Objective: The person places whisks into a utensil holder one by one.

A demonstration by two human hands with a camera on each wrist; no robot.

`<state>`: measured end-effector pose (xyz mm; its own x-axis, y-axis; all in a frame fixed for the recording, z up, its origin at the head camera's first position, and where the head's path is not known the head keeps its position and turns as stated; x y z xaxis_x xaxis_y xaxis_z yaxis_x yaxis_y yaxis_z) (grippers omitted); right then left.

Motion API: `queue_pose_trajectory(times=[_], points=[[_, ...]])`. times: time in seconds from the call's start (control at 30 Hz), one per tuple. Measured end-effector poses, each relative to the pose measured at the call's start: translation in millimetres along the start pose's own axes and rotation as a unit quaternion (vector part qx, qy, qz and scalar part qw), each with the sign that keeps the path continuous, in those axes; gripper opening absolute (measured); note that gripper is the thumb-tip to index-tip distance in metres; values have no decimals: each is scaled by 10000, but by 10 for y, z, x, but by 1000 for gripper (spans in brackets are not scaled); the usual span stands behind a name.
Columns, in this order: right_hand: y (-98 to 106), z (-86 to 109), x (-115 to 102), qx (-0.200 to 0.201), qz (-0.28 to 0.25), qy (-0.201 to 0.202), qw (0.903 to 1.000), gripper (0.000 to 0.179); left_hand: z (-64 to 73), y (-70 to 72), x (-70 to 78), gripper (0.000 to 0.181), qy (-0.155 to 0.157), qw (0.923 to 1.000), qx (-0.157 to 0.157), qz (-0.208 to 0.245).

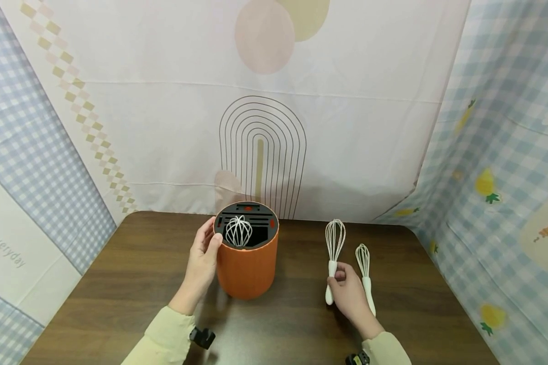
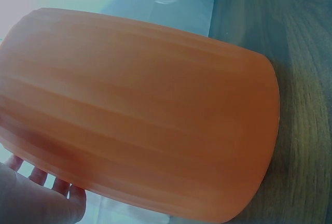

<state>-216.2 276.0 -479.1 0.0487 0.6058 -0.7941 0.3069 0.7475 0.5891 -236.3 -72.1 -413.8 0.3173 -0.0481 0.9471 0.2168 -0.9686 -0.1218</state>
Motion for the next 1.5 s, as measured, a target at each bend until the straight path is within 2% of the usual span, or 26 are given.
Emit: queue_pose_trajectory(times=[0.1, 0.17, 0.33, 0.5, 0.63, 0.77, 0.8, 0.87, 1.07, 1.3, 1.43, 1.5], points=[[9, 3, -107, 112, -391, 122, 9991, 44, -32, 3, -128, 50, -15, 10000, 33, 40], [15, 5, -182, 153, -659, 151, 9976, 44, -34, 3, -145, 49, -43, 10000, 60, 39], [67, 23, -450, 314, -1168, 274, 9923, 44, -32, 4, -151, 48, -116, 9999, 109, 30], [140, 36, -735, 445, -1672, 562, 9833, 48, -26, 6, -144, 48, -96, 9999, 112, -28], [171, 45, -923, 436, -1984, 782, 9760, 48, 0, 5, -39, 49, -19, 10000, 31, -42], [166, 72, -1110, 408, -2333, 988, 9665, 44, 4, 5, -28, 50, 61, 10000, -9, -60], [160, 80, -1156, 404, -2408, 1035, 9642, 43, -5, 9, -71, 50, 36, 10000, 3, -49], [145, 95, -1244, 404, -2523, 1138, 9601, 42, -16, 12, -127, 49, -15, 10000, 42, -55], [97, 127, -1454, 430, -2664, 1432, 9522, 43, -17, 8, -126, 49, -117, 9999, 87, -14], [15, 140, -1647, 565, -3061, 1903, 9311, 46, -18, 5, -128, 49, -56, 10000, 53, -35], [-11, 193, -1815, 562, -3081, 2086, 9265, 44, -12, 9, -79, 50, 6, 10000, 1, -37], [-12, 231, -1915, 566, -3079, 2150, 9251, 42, 9, 7, 8, 50, 19, 10000, -19, -47]])
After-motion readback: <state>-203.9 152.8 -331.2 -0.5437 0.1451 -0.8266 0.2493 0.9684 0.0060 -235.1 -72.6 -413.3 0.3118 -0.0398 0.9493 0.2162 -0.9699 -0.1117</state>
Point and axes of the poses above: each hand's wrist, its own z-axis away from the middle knuckle, its own y-axis out of the back of the hand, x = y × z, the point moved 3 cm from there along -z, towards the middle knuckle, and after that the axes turned 9 degrees about x, right-handed, at the moved point
